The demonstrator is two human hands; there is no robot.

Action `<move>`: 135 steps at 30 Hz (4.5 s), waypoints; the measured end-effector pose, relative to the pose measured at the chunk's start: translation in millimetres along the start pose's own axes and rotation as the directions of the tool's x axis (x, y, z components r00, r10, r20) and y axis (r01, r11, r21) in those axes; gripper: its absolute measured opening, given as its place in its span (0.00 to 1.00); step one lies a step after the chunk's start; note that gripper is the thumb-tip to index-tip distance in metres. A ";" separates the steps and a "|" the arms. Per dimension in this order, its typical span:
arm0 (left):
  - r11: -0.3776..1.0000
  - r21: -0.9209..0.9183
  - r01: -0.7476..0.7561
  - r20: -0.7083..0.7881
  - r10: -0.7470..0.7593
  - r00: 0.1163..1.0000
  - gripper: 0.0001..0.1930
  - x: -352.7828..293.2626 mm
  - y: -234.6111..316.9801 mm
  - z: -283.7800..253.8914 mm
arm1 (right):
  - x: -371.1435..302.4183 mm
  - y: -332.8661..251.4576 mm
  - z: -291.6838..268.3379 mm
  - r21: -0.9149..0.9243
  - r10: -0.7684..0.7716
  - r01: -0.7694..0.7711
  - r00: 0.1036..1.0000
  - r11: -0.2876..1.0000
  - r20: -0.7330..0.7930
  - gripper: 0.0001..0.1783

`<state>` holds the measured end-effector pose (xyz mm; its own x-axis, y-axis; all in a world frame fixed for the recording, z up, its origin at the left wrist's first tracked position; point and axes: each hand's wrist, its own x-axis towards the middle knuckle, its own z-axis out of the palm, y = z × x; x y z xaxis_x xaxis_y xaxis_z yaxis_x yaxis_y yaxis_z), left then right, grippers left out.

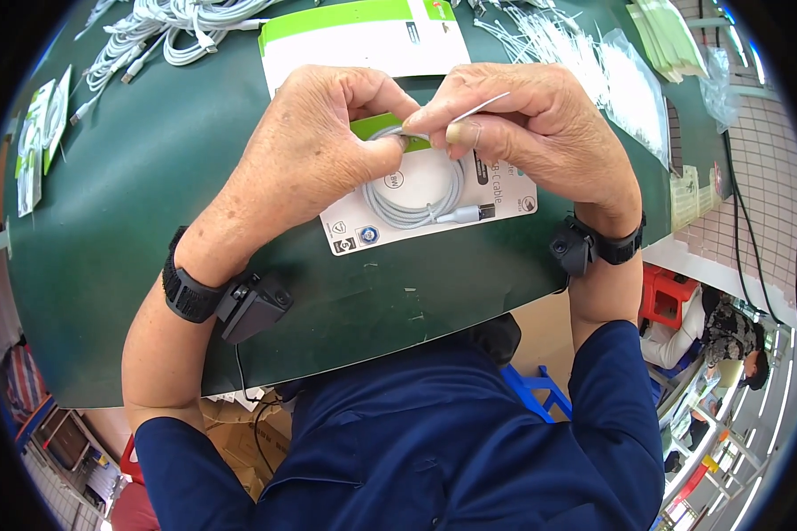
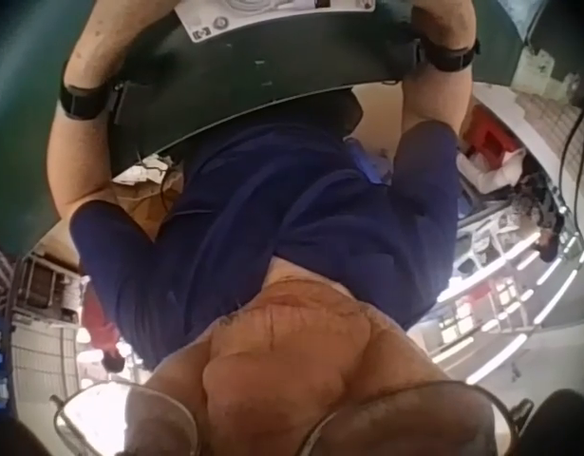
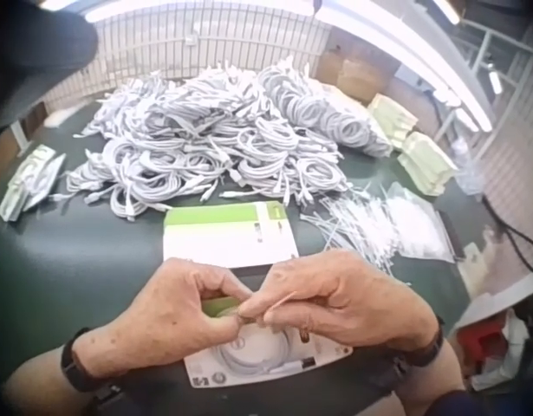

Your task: The person packages a cable by hand, placing it onto a card and securing it with a zip tie before repeating the process with another unit.

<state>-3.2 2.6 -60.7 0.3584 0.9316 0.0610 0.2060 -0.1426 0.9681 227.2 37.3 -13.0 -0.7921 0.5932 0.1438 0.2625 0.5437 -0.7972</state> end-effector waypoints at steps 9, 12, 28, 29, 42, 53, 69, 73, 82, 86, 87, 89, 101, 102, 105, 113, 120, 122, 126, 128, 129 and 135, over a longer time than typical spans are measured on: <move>0.999 0.012 -0.044 0.000 0.044 0.999 0.14 0.4 -2.7 1.1 | -2.2 -7.2 -0.3 0.171 0.121 -0.133 0.990 0.976 0.077 0.10; 0.998 0.026 -0.054 -0.010 0.055 0.998 0.14 0.5 -3.8 0.8 | -3.1 -6.3 1.5 0.187 0.110 -0.121 0.992 0.975 0.064 0.10; 0.993 0.102 -0.059 -0.028 0.062 0.998 0.13 0.7 0.9 -3.5 | -1.1 -16.2 13.3 0.161 0.281 -0.275 0.959 0.948 -0.020 0.10; 0.993 0.104 -0.052 -0.027 0.056 0.998 0.13 0.9 1.2 -3.9 | -1.3 -16.4 14.3 0.152 0.263 -0.256 0.964 0.955 -0.028 0.10; 0.989 0.118 -0.090 -0.043 0.096 0.994 0.13 1.9 -3.7 -3.3 | -1.6 -14.7 11.4 -0.006 0.026 -0.026 1.000 1.000 -0.006 0.08; 0.979 0.199 -0.043 -0.032 0.051 0.998 0.11 1.1 6.4 -4.5 | 0.4 -16.3 9.7 0.369 0.310 -0.318 0.947 0.873 0.082 0.13; 0.977 0.187 -0.098 -0.045 0.108 0.993 0.11 0.7 1.4 -3.7 | -0.7 -17.2 16.9 0.444 0.370 -0.352 0.928 0.824 0.049 0.09; 0.977 0.179 -0.115 -0.052 0.126 0.991 0.11 0.5 -0.4 -3.4 | -2.0 -14.0 21.2 0.392 0.309 -0.282 0.951 0.876 -0.006 0.10; 0.980 0.180 -0.085 -0.036 0.093 0.995 0.12 1.0 2.6 -5.8 | -0.3 -21.9 21.5 0.433 0.366 -0.320 0.930 0.843 -0.024 0.08; 0.980 0.183 -0.080 -0.037 0.089 0.995 0.12 0.7 2.8 -6.2 | 0.0 -22.9 21.7 0.404 0.375 -0.337 0.927 0.850 -0.016 0.07; 0.979 0.187 -0.078 -0.038 0.087 0.996 0.12 0.4 2.9 -6.3 | 0.0 -22.7 22.1 0.404 0.374 -0.337 0.927 0.850 -0.015 0.07; 0.980 0.186 -0.064 -0.030 0.071 0.997 0.13 0.7 5.2 -6.8 | -0.9 -21.5 23.3 0.403 0.380 -0.337 0.924 0.851 -0.030 0.07; 0.995 0.101 0.009 -0.019 -0.007 1.000 0.13 1.5 8.9 -8.3 | 0.6 -19.9 29.7 0.182 0.237 -0.196 0.941 0.964 -0.242 0.09; 0.995 0.101 0.009 -0.017 -0.008 1.000 0.13 1.6 7.6 -9.4 | 1.1 -19.5 30.7 0.130 0.195 -0.164 0.938 0.978 -0.287 0.10; 0.997 0.078 0.021 -0.018 -0.020 1.000 0.12 1.7 2.6 -11.8 | 2.4 -22.0 35.1 -0.038 0.090 -0.111 0.932 0.993 -0.351 0.11; 0.995 0.000 0.103 0.057 -0.103 0.993 0.15 3.9 2.9 -17.9 | 6.2 -19.1 42.3 -0.311 -0.139 -0.002 0.891 0.951 -0.432 0.13; 0.995 0.010 0.096 0.049 -0.097 0.994 0.15 4.1 -2.2 -20.3 | 9.5 -15.2 45.0 -0.417 -0.224 0.042 0.889 0.908 -0.398 0.15; 0.994 -0.016 0.110 0.056 -0.109 0.992 0.14 4.3 -2.9 -19.9 | 9.5 -13.2 45.2 -0.427 -0.241 0.054 0.886 0.902 -0.396 0.16; 0.992 -0.024 0.123 0.063 -0.121 0.991 0.15 4.0 -1.9 -20.9 | 9.6 -10.0 47.0 -0.440 -0.269 0.083 0.885 0.894 -0.379 0.16; 0.992 -0.022 0.125 0.066 -0.123 0.990 0.15 3.9 -1.9 -21.2 | 9.9 -9.5 47.4 -0.439 -0.270 0.086 0.886 0.895 -0.377 0.16; 0.992 -0.025 0.125 0.065 -0.123 0.990 0.15 3.8 -2.4 -21.1 | 10.0 -9.3 47.6 -0.437 -0.271 0.088 0.887 0.895 -0.375 0.16; 0.991 -0.040 0.129 0.070 -0.126 0.990 0.15 4.2 -1.2 -21.3 | 10.0 -8.5 44.1 -0.471 -0.314 0.134 0.891 0.872 -0.327 0.19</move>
<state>-21.4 13.8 -56.4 0.3927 0.9163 -0.0789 0.2136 -0.0074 0.9769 192.8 12.4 -30.6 -0.6080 0.5523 0.5703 0.3824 0.8333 -0.3993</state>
